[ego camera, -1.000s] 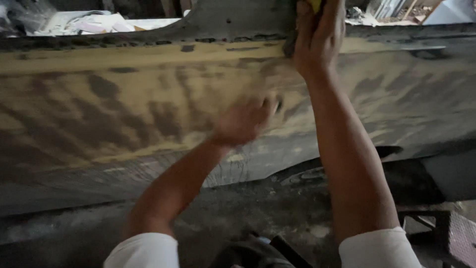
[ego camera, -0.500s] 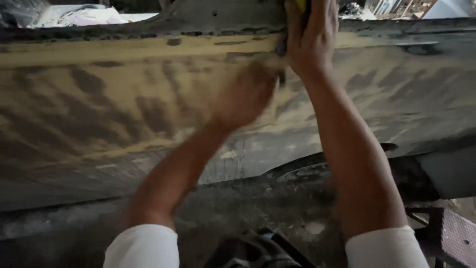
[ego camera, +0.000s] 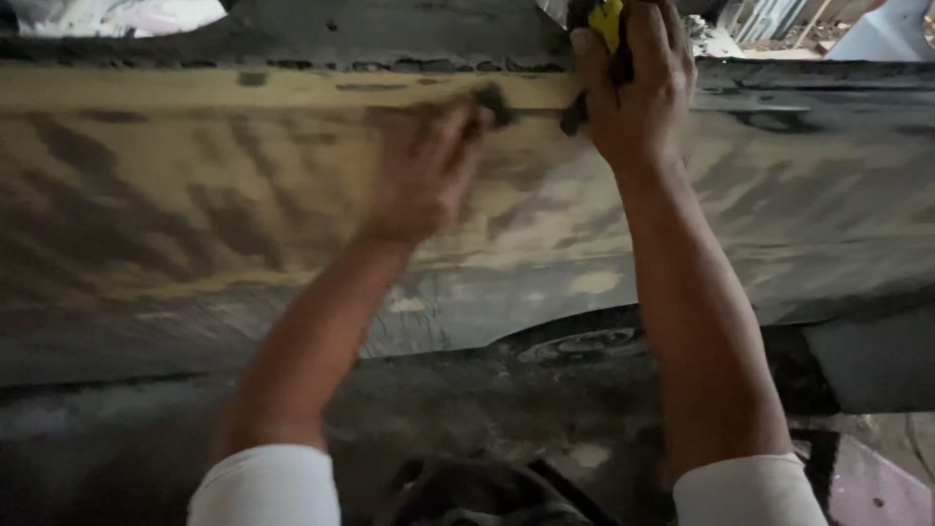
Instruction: The person sands a car body panel using sandpaper and a sanding block.
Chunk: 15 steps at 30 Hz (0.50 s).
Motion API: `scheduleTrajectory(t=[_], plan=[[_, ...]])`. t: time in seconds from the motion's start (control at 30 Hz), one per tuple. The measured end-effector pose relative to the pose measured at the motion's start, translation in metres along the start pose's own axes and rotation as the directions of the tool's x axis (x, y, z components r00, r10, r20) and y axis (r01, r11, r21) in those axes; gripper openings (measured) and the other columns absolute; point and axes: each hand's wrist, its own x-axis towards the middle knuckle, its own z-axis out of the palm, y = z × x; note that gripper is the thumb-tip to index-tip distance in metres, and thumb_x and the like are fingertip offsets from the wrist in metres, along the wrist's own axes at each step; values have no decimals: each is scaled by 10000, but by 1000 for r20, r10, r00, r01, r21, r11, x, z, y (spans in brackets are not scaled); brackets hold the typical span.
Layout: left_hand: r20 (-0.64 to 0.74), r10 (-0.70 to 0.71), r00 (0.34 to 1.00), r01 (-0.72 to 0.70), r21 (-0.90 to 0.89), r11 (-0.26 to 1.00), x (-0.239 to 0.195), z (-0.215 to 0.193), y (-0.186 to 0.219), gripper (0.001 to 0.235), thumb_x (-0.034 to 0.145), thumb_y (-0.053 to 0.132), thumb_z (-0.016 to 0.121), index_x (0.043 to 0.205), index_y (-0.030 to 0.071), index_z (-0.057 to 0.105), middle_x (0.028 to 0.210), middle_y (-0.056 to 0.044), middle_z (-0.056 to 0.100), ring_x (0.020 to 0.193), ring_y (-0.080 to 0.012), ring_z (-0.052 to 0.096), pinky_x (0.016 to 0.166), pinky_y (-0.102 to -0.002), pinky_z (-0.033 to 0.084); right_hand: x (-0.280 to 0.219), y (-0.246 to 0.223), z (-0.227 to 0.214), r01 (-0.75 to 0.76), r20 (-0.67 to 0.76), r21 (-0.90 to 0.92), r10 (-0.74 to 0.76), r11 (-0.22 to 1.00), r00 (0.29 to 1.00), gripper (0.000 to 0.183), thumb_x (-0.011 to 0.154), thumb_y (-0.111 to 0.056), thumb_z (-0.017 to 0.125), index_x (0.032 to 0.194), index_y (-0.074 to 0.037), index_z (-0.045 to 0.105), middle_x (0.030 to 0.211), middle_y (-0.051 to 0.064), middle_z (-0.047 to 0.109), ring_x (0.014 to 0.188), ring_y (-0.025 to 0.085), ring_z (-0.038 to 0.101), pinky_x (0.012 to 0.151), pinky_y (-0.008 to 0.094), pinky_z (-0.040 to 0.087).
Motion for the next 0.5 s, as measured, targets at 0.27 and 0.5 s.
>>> scheduleTrajectory(t=[0.27, 0.5], plan=[[237, 258, 937, -156, -375, 914, -192, 65, 50, 399, 1055, 181, 652, 1438, 104, 572, 1486, -95, 535, 1287, -305, 553, 1018, -464, 553, -22, 14, 13, -22, -96, -30, 19, 999, 995, 274, 1150, -246, 740, 1307, -53, 627, 1249, 124, 607, 1099, 352, 625, 871, 501, 491], [237, 250, 939, -209, -187, 960, -160, -1, 19, 362, 1062, 203, 694, 1398, 102, 606, 1437, -103, 533, 1279, -284, 561, 1003, -468, 550, -33, -32, 54, 395, 44, -257, -398, 882, 917, 246, 958, -256, 788, 1114, -154, 628, 1191, 37, 580, 996, 231, 583, 836, 435, 462]])
